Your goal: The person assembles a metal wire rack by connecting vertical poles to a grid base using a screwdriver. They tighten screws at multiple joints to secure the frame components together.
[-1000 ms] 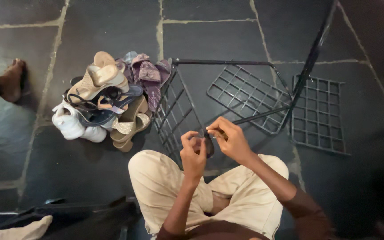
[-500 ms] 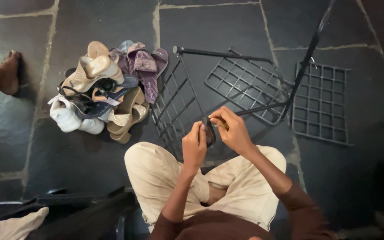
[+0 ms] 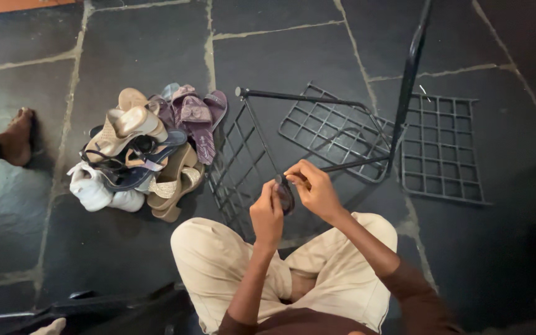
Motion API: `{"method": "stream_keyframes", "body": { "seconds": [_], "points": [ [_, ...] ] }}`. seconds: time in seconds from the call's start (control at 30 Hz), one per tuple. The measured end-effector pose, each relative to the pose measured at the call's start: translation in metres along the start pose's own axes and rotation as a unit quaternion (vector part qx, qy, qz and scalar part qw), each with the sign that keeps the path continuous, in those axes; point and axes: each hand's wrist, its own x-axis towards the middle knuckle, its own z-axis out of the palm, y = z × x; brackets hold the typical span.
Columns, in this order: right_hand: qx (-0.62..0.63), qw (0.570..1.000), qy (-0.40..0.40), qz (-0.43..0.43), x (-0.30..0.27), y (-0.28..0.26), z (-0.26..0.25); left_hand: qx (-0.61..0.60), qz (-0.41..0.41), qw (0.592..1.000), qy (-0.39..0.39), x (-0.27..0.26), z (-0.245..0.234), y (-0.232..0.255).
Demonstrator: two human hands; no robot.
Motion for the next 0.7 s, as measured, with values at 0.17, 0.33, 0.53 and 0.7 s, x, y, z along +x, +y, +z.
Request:
{"method": "stream_keyframes", "body": {
  "seconds": [0.17, 0.33, 0.53, 0.7],
  "points": [
    [0.023, 1.000, 0.002, 0.012, -0.001, 0.001, -0.001, 0.028, 0.023, 0.997, -0.065, 0.006, -0.004, 0.000],
    [0.001, 1.000, 0.010, -0.012, -0.001, 0.001, 0.000, 0.041, 0.021, 0.996, -0.074, 0.011, -0.001, -0.007],
    [0.018, 1.000, 0.019, -0.006, -0.001, 0.005, -0.001, 0.061, 0.020, 0.990, -0.127, 0.016, 0.001, -0.015],
    [0.007, 0.999, 0.028, 0.013, -0.001, 0.013, -0.002, -0.023, 0.044, 0.973, -0.223, 0.034, -0.011, -0.021]
  ]
}}
